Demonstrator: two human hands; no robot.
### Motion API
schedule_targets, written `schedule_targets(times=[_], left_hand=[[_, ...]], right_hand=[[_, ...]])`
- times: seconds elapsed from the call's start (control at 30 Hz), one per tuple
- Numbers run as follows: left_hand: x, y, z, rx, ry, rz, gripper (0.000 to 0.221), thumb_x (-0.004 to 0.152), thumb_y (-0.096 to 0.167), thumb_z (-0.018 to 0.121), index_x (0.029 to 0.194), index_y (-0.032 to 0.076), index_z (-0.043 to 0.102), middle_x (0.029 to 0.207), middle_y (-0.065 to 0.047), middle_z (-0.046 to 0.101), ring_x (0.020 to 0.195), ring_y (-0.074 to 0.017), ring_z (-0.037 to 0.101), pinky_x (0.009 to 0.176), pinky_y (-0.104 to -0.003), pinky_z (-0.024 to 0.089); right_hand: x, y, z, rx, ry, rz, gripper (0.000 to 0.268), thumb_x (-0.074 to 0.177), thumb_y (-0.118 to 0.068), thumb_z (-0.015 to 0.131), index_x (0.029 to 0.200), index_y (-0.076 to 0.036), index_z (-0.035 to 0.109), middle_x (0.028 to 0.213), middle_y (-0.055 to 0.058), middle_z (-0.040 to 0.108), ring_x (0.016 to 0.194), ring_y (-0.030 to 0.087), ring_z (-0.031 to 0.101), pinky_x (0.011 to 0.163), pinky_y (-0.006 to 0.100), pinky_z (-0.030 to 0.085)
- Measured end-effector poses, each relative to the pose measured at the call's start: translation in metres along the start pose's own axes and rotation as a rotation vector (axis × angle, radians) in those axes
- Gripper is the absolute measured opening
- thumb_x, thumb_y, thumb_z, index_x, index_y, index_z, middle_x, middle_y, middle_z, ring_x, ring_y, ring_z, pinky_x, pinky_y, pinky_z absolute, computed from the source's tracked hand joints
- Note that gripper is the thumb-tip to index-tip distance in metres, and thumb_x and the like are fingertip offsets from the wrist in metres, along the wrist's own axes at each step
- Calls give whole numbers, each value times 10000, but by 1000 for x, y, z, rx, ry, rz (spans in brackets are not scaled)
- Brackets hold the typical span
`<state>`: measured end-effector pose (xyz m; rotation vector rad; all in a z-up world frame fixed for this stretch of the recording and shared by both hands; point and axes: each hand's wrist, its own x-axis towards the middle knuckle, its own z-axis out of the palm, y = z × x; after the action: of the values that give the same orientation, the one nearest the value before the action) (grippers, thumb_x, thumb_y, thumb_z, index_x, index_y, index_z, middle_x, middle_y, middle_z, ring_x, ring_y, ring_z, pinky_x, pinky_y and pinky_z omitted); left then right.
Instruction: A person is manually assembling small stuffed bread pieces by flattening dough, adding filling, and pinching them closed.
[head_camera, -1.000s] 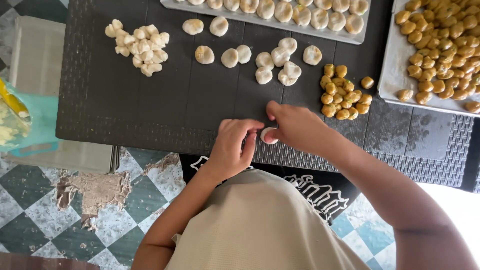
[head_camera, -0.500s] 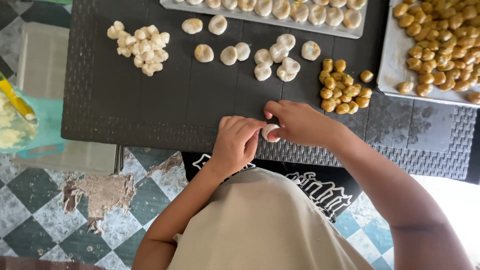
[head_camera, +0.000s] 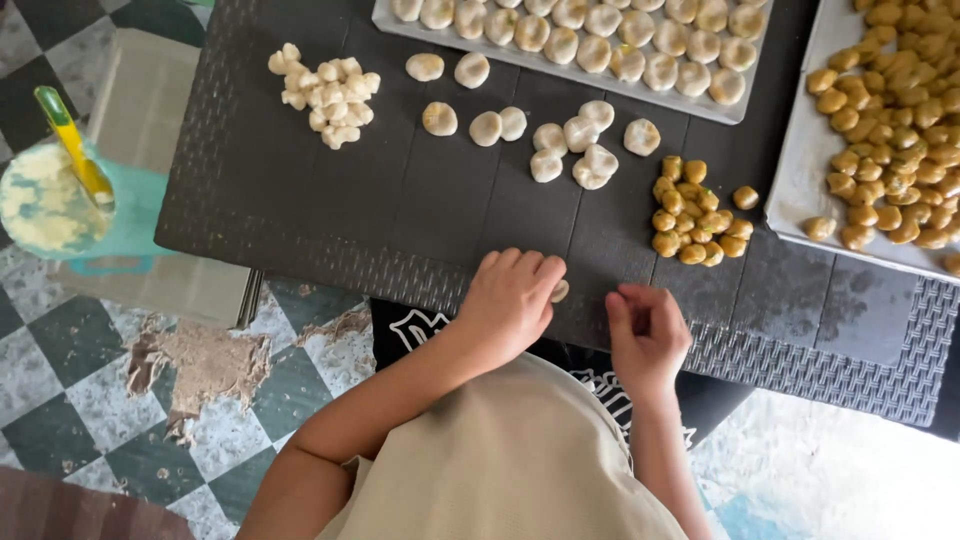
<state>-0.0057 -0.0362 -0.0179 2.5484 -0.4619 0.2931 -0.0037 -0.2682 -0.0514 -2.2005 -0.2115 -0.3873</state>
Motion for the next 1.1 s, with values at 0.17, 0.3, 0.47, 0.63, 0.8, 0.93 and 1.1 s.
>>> schedule_targets(times=[0.17, 0.3, 0.47, 0.63, 0.8, 0.93, 1.1], left_hand=[[68, -30, -44, -166, 149, 74, 227, 813, 79, 725, 1014, 144, 643, 851, -93, 682, 787, -401, 697, 670, -520, 514], [130, -106, -31, 198, 601, 330, 219, 915, 103, 725, 1103, 206, 683, 1087, -1, 662, 983, -276, 653, 811, -413, 477], [124, -153, -65, 146, 345, 117, 133, 834, 95, 807, 804, 198, 729, 772, 24, 723, 751, -234, 687, 688, -432, 484], [101, -248, -108, 564, 355, -176, 96, 985, 188, 682, 950, 140, 757, 861, -53, 713, 784, -339, 664, 686, -509, 433], [87, -265, -143, 328, -126, -457, 193, 1086, 192, 539, 963, 113, 666, 1017, -85, 721, 930, -395, 653, 821, -579, 432], [85, -257, -155, 285, -97, -405, 146, 1015, 139, 665, 1147, 130, 603, 1062, -53, 764, 973, -360, 681, 802, -542, 431], [86, -271, -149, 269, -143, -447, 138, 1014, 263, 687, 979, 157, 768, 1063, -110, 630, 893, -372, 668, 850, -530, 515]], right_hand=[[10, -18, 3, -13, 27, -129, 121, 918, -127, 851, 1028, -136, 802, 711, -25, 676, 589, 194, 619, 569, 352, 514], [17, -37, 8, -78, 3, -387, 78, 951, -83, 781, 1019, -46, 782, 704, 20, 614, 574, 226, 610, 544, 364, 538], [20, -43, 9, -136, -16, -436, 33, 957, -75, 777, 959, -47, 760, 748, 20, 628, 633, 215, 595, 599, 364, 518], [15, -48, 5, -130, -37, -397, 86, 1009, -51, 726, 924, -35, 716, 790, 17, 645, 676, 192, 564, 637, 334, 489], [19, -51, 5, -204, -67, -450, 64, 995, -83, 727, 942, -50, 741, 815, 41, 657, 678, 194, 612, 609, 322, 509], [18, -52, 5, -225, -64, -441, 68, 1002, -81, 719, 943, -52, 736, 806, 40, 650, 689, 202, 610, 623, 331, 505], [15, -51, 4, -209, -48, -437, 52, 1001, -65, 725, 957, -41, 739, 833, 60, 658, 725, 240, 624, 680, 367, 522]])
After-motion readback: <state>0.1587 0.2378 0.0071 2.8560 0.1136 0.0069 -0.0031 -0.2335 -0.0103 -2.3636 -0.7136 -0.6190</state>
